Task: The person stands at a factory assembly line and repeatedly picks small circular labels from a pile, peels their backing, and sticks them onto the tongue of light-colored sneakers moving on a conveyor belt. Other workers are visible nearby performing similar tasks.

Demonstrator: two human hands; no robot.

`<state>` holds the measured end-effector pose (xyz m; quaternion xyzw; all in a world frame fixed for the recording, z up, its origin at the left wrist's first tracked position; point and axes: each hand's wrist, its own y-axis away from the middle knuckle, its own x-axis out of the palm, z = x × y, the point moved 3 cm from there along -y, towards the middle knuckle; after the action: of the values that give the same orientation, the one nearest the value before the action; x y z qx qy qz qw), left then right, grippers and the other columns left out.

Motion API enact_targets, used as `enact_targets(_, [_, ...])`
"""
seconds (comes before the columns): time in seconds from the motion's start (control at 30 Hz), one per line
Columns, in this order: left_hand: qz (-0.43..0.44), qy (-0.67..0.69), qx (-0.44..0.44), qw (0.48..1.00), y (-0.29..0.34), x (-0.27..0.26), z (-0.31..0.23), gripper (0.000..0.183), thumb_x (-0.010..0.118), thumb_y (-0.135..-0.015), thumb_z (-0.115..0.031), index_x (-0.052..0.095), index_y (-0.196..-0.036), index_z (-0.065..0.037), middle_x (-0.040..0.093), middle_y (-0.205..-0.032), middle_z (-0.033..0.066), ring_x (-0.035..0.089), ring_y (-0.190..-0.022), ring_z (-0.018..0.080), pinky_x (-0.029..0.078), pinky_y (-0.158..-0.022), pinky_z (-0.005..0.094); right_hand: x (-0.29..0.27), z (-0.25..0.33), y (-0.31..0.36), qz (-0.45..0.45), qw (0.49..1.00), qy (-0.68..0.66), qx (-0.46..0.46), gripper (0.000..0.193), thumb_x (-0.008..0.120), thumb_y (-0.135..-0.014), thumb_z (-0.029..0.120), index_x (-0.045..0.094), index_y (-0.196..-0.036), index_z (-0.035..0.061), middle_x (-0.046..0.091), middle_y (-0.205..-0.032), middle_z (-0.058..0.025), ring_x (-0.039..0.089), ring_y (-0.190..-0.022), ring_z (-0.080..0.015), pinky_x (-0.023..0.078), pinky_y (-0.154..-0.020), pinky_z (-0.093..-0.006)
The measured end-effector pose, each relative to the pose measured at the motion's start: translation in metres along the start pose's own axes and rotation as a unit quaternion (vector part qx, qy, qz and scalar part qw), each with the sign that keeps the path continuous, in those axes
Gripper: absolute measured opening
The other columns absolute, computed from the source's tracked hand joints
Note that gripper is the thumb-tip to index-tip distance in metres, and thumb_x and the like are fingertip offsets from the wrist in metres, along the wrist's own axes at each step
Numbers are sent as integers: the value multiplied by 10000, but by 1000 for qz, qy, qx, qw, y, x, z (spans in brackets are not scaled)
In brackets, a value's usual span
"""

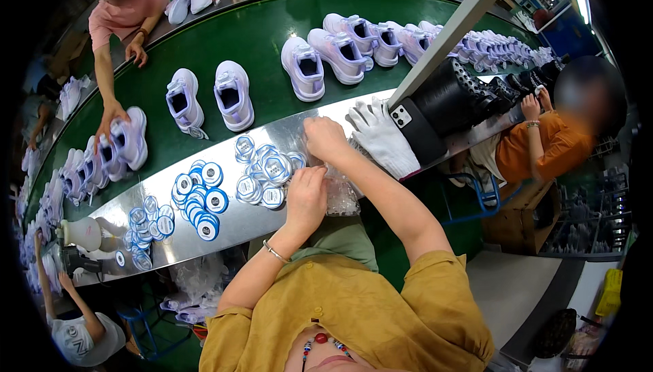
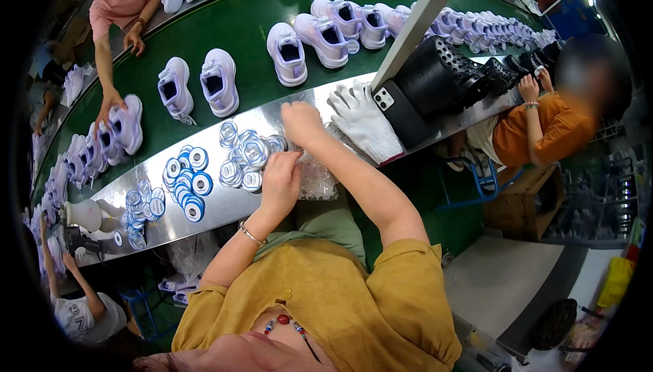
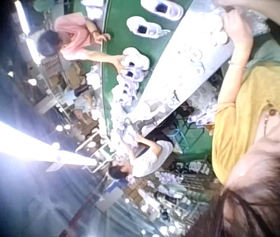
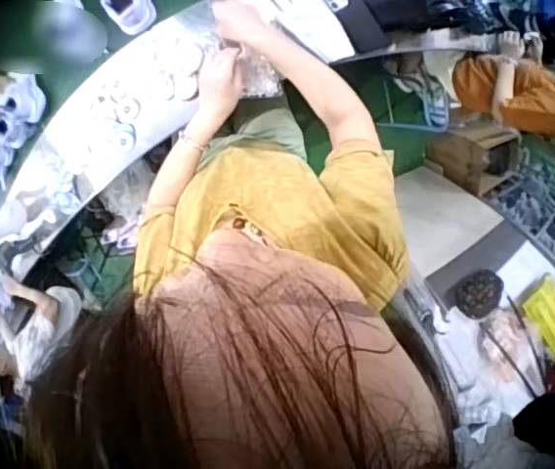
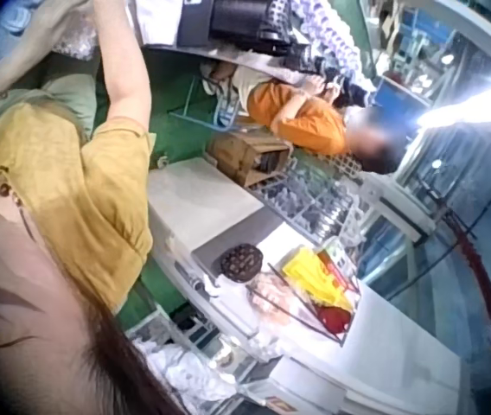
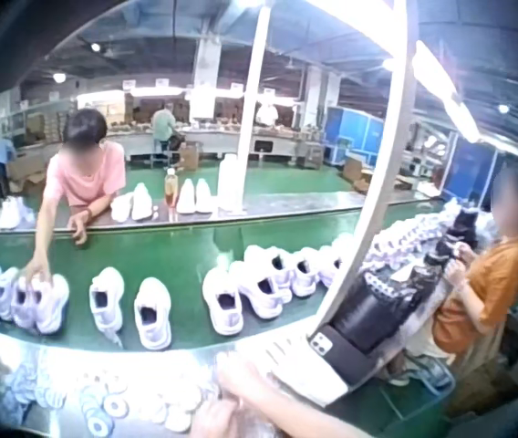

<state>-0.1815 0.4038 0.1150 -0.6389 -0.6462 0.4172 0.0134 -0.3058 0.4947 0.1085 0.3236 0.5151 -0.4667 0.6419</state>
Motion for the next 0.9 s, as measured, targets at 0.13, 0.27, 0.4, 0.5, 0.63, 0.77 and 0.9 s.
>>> enact_targets(0.13, [44,-55,26,997,-1,16,-6,368,625,-759,-23,539,-1109,53,567,-1139,204,530,-1072,365,436,-910,422,1,-45,11,-42,948,-312,48,218,622,-706,44,632,-917,-11,655,-811,-110,618,-736,-182,490,-653,-318])
enact_targets(0.27, [96,-82,47,991,-1,32,-7,484,634,-788,-87,484,-1221,67,492,-1277,227,447,-1222,369,391,-992,427,-1,-58,22,-98,882,-458,47,147,644,-743,65,650,-857,-28,633,-713,-42,558,-649,-90,453,-582,-248])
enact_targets(0.4, [122,-95,48,987,1,37,-5,516,620,-821,-123,451,-1266,77,449,-1329,234,402,-1267,371,357,-1029,433,-2,-60,23,-123,859,-489,85,87,628,-774,56,642,-810,-23,634,-731,-37,561,-661,-90,447,-579,-255])
enact_targets(0.5, [117,-99,59,986,1,38,-5,510,608,-832,-129,445,-1266,85,444,-1332,239,396,-1268,378,345,-1041,439,-4,-57,23,-200,870,-444,82,79,621,-801,61,633,-777,-13,614,-746,-41,547,-670,-103,443,-601,-263])
enact_targets(0.63, [121,-87,43,988,5,39,-1,498,596,-843,-139,446,-1260,89,449,-1325,245,405,-1261,379,342,-1047,437,-14,-46,23,-378,864,-331,26,71,602,-836,59,616,-813,-6,588,-766,-52,541,-687,-127,445,-643,-286])
enact_targets(0.77, [123,-80,47,988,5,39,4,489,589,-850,-160,453,-1250,86,471,-1302,246,431,-1242,372,347,-1044,437,-46,-42,14,-399,720,-563,73,74,516,-925,64,552,-892,9,640,-864,-85,596,-754,-150,482,-698,-264])
enact_targets(0.9, [118,-71,45,989,5,35,3,470,603,-841,-130,470,-1247,66,470,-1314,219,420,-1251,370,348,-1043,430,-85,-26,31,-329,660,-673,60,91,511,-950,116,521,-975,29,613,-766,-67,549,-639,-108,494,-640,-251])
